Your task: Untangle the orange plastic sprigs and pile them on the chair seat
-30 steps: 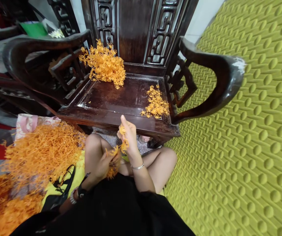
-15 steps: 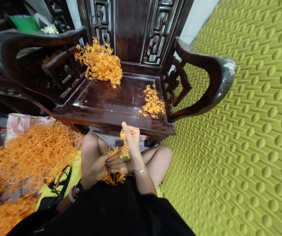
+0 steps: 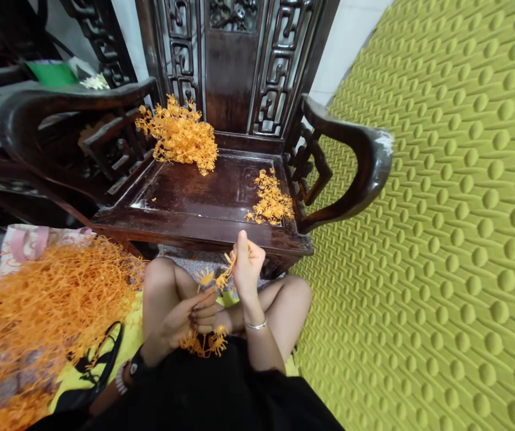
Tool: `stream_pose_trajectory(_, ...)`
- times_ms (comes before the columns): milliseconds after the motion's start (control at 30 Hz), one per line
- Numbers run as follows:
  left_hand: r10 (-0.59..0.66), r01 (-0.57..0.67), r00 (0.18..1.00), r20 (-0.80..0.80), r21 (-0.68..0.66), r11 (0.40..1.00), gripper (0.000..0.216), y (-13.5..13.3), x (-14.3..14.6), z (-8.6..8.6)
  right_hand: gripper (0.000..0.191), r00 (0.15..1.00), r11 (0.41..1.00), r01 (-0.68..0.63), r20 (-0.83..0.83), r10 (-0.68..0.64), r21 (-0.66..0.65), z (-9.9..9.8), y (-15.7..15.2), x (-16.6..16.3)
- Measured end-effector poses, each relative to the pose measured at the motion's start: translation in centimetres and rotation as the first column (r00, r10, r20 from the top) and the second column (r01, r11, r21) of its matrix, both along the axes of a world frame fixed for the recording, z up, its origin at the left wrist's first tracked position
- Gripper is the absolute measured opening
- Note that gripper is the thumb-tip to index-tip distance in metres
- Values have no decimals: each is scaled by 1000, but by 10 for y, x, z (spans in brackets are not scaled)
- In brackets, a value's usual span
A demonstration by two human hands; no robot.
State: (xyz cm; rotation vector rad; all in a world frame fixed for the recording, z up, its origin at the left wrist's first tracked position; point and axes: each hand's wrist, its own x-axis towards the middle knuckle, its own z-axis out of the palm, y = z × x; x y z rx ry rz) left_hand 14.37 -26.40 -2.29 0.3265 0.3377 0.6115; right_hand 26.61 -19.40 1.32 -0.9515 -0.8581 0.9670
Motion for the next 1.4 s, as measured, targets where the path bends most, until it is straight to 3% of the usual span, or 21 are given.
stream_pose_trajectory(100, 5, -2, 999, -39, 75, 997, 55, -5, 5, 13, 65, 992, 985, 117, 25, -121, 126, 19, -10, -4)
stream_pose_trajectory(267, -44, 45, 999, -7, 114, 992, 57, -10, -1, 35, 62, 977, 947, 192, 38, -208, 256, 57, -10, 7)
stream_pose_trajectory(333, -66, 62, 997, 33, 107, 992, 59, -12, -12, 33, 62, 933, 876, 324, 30, -358, 358, 75, 6, 34)
stream_pose_trajectory(367, -50, 46, 998, 44, 91, 995, 60, -14, -19, 30, 63, 879, 797, 436, -4, -478, 418, 84, 17, 51)
stream_pose_trajectory(433, 41, -43, 998, 55, 37, 998, 63, -14, -32, 21, 62, 812, 711, 493, 29, -583, 502, 99, 42, 84)
stream_pose_trajectory(467, 95, -95, 993, 67, 8, 995, 64, -13, -37, 17, 63, 809, 743, 439, 136, -571, 505, 103, 56, 97)
stream_pose_trajectory(533, 154, -152, 982, 113, -30, 988, 66, -8, -42, 12, 63, 751, 873, 262, 482, -452, 412, 103, 84, 112)
stream_pose_trajectory(600, 149, -144, 974, 169, -43, 989, 66, -1, -41, 12, 61, 549, 956, 179, 783, -292, 231, 91, 112, 114)
stream_pose_trajectory(700, 127, -116, 966, 224, -58, 991, 63, 7, -36, 18, 51, 220, 958, 283, 970, -100, 35, 61, 146, 111)
stream_pose_trajectory(800, 128, -115, 962, 240, -67, 991, 60, 11, -34, 23, 38, 107, 938, 342, 994, 19, -55, 34, 163, 115)
stream_pose_trajectory(933, 167, -147, 961, 223, -101, 984, 58, 12, -37, 22, 28, 93, 944, 325, 995, 31, -60, 18, 166, 121)
stream_pose_trajectory(1033, 189, -159, 958, 214, -147, 976, 55, 14, -37, 20, 26, 111, 958, 284, 992, -66, 32, 16, 154, 111)
stream_pose_trajectory(1100, 184, -145, 956, 230, -175, 974, 54, 16, -36, 22, 32, 251, 983, 151, 957, -144, 108, 15, 137, 95)
stream_pose_trajectory(1167, 169, -119, 951, 258, -198, 973, 53, 18, -34, 24, 39, 502, 993, -88, 865, -19, 73, 10, 112, 71)
stream_pose_trajectory(1200, 157, -101, 949, 274, -206, 973, 52, 19, -33, 26, 44, 621, 971, -239, 770, 147, 8, 7, 98, 57)
stream_pose_trajectory(1233, 143, -82, 947, 287, -212, 974, 52, 20, -31, 27, 49, 690, 908, -411, 624, 367, -80, 3, 83, 43)
stream_pose_trajectory(1267, 126, -61, 947, 297, -218, 974, 51, 21, -29, 27, 57, 698, 801, -579, 415, 584, -152, 0, 69, 29)
stream_pose_trajectory(1333, 89, -17, 952, 294, -240, 971, 49, 22, -25, 27, 74, 555, 539, -822, -43, 831, -186, -5, 46, 6)
stream_pose_trajectory(1400, 68, 13, 959, 275, -283, 959, 45, 22, -21, 23, 82, 373, 374, -924, -382, 846, -75, -6, 32, -8)
